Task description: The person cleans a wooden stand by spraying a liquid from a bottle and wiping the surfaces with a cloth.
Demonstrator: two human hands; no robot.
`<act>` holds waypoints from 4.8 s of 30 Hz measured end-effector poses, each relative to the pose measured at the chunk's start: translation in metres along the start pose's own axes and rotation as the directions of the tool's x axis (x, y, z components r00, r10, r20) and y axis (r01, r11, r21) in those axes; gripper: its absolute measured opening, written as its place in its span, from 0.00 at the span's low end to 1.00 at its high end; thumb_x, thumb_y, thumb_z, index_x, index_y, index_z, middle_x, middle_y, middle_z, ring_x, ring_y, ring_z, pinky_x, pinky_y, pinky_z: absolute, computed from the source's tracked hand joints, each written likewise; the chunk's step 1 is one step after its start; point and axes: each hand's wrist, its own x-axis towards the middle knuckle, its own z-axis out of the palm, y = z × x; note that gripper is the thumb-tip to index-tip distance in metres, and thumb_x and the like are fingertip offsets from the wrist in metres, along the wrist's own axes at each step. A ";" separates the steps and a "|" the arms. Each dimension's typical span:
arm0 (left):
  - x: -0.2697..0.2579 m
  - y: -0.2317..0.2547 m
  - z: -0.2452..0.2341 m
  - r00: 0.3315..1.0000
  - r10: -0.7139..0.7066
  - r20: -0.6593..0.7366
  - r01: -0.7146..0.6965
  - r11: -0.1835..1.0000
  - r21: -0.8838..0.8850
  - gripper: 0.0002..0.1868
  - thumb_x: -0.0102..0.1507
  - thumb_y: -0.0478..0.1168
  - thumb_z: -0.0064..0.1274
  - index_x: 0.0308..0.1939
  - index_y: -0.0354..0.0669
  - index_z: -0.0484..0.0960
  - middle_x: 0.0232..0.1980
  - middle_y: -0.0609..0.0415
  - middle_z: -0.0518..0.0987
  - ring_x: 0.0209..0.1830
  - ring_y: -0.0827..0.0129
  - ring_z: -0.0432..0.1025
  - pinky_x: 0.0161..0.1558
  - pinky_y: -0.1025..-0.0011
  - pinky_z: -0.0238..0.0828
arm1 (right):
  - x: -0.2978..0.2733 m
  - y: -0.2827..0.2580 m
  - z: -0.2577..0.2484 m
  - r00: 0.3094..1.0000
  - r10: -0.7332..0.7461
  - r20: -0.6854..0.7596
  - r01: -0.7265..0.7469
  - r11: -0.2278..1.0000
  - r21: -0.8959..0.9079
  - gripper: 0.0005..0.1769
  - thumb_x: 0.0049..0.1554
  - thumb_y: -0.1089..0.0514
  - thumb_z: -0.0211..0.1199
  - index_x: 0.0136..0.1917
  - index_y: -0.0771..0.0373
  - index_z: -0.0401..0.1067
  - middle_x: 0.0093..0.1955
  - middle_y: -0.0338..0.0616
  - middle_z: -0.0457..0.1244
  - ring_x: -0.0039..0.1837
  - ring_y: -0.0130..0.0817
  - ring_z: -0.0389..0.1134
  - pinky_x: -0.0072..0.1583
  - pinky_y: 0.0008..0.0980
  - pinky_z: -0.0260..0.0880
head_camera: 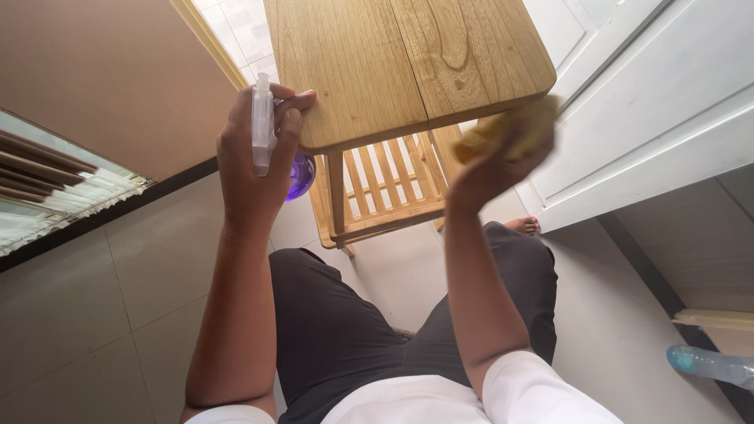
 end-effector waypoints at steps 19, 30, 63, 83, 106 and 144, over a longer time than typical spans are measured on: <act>0.003 0.003 -0.003 0.998 -0.053 0.025 0.055 0.995 -0.083 0.07 0.73 0.33 0.47 0.53 0.33 0.74 0.53 0.42 0.85 0.63 0.62 0.80 0.65 0.69 0.76 | -0.081 -0.004 -0.014 0.990 -0.070 0.120 0.071 0.997 -0.002 0.35 0.73 0.47 0.54 0.81 0.66 0.45 0.76 0.54 0.49 0.78 0.45 0.53 0.81 0.45 0.53; 0.001 -0.002 -0.006 0.999 -0.047 0.018 0.048 0.997 -0.065 0.07 0.73 0.34 0.49 0.53 0.36 0.74 0.53 0.46 0.87 0.59 0.66 0.81 0.59 0.71 0.76 | -0.147 0.018 0.027 0.791 -0.269 0.549 0.150 0.956 0.252 0.30 0.67 0.62 0.62 0.76 0.63 0.51 0.67 0.50 0.53 0.70 0.43 0.57 0.72 0.42 0.60; -0.002 -0.008 0.001 0.999 -0.048 -0.026 0.046 0.996 -0.072 0.08 0.72 0.35 0.47 0.54 0.36 0.74 0.54 0.44 0.86 0.61 0.65 0.81 0.58 0.70 0.78 | -0.157 0.099 -0.038 0.104 -0.407 0.908 0.487 0.816 0.310 0.28 0.58 0.58 0.73 0.70 0.41 0.73 0.56 0.34 0.56 0.60 0.36 0.57 0.66 0.35 0.68; -0.007 -0.014 0.000 0.999 0.033 -0.015 -0.034 0.996 -0.084 0.06 0.77 0.33 0.48 0.56 0.34 0.73 0.54 0.45 0.86 0.62 0.67 0.80 0.65 0.72 0.74 | -0.129 0.042 0.006 0.520 -0.454 0.724 0.283 0.891 0.355 0.28 0.55 0.68 0.73 0.66 0.56 0.71 0.62 0.46 0.57 0.63 0.42 0.64 0.62 0.37 0.72; -0.007 -0.011 0.001 1.000 -0.016 -0.009 0.014 0.991 -0.136 0.08 0.76 0.30 0.50 0.59 0.35 0.71 0.58 0.44 0.82 0.63 0.65 0.78 0.69 0.70 0.73 | -0.043 0.192 -0.127 0.911 0.394 0.121 -0.251 0.764 -0.594 0.21 0.62 0.54 0.63 0.64 0.60 0.61 0.62 0.53 0.60 0.60 0.46 0.69 0.61 0.45 0.72; -0.039 -0.068 0.001 0.992 -0.006 -0.123 0.016 0.996 0.084 0.26 0.83 0.39 0.56 0.77 0.39 0.58 0.68 0.48 0.69 0.68 0.67 0.67 0.70 0.64 0.68 | -0.193 0.099 -0.060 0.328 0.209 0.921 0.127 0.957 -0.262 0.16 0.61 0.53 0.62 0.59 0.60 0.67 0.53 0.48 0.64 0.54 0.45 0.69 0.55 0.41 0.71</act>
